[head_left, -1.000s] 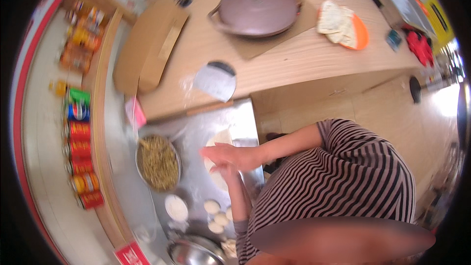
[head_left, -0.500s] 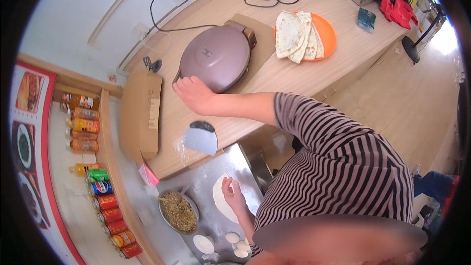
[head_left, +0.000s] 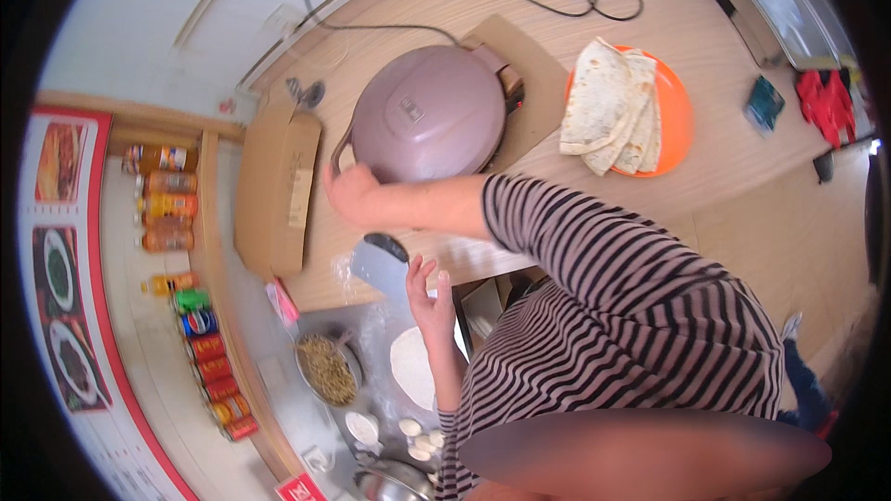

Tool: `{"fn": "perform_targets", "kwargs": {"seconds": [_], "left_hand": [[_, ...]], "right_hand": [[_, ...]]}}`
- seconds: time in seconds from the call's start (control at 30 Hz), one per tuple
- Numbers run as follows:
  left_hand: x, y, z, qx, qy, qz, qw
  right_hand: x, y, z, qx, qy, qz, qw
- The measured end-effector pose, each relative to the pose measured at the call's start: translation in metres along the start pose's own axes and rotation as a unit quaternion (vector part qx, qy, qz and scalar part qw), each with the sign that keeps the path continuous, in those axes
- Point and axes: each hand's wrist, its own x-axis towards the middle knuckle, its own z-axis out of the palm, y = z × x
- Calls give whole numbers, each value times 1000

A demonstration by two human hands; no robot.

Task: The person rolls dough balls into flat circles, spreads a green filling on one half, folds the dough into a half-moon shape, and seals the edges. The pies are then placed into an electric grill to cook.

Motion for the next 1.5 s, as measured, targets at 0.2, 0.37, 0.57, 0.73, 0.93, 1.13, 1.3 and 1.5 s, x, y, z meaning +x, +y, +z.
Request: {"fn": "perform_targets", "kwargs": {"seconds": [0.2, 0.37, 0.57, 0.73, 0.93, 1.13, 1.3, 1.5], "left_hand": [[40, 6, -19, 50, 17, 40, 998], [92, 9, -32, 83, 8, 100, 991], [166, 28, -26, 123, -65, 74, 987], [224, 43, 25, 173, -167, 123, 963], [263, 77, 112, 331, -266, 207, 881], [264, 87, 134, 429, -251, 219, 839], [277, 95, 123, 393, -297, 217, 843], [291, 118, 70, 79, -462, -19, 883]], "right_hand": [[13, 49, -143, 140, 54, 30, 988], [-5, 135, -270, 35, 118, 15, 992], [-61, 202, -323, 163, 247, 184, 937], [-81, 244, -325, 258, 281, 186, 906], [-86, 271, -321, 266, 311, 192, 892], [-97, 287, -321, 217, 314, 201, 902], [-101, 300, -316, 239, 332, 183, 894], [-111, 320, -312, 287, 332, 191, 878]]}}
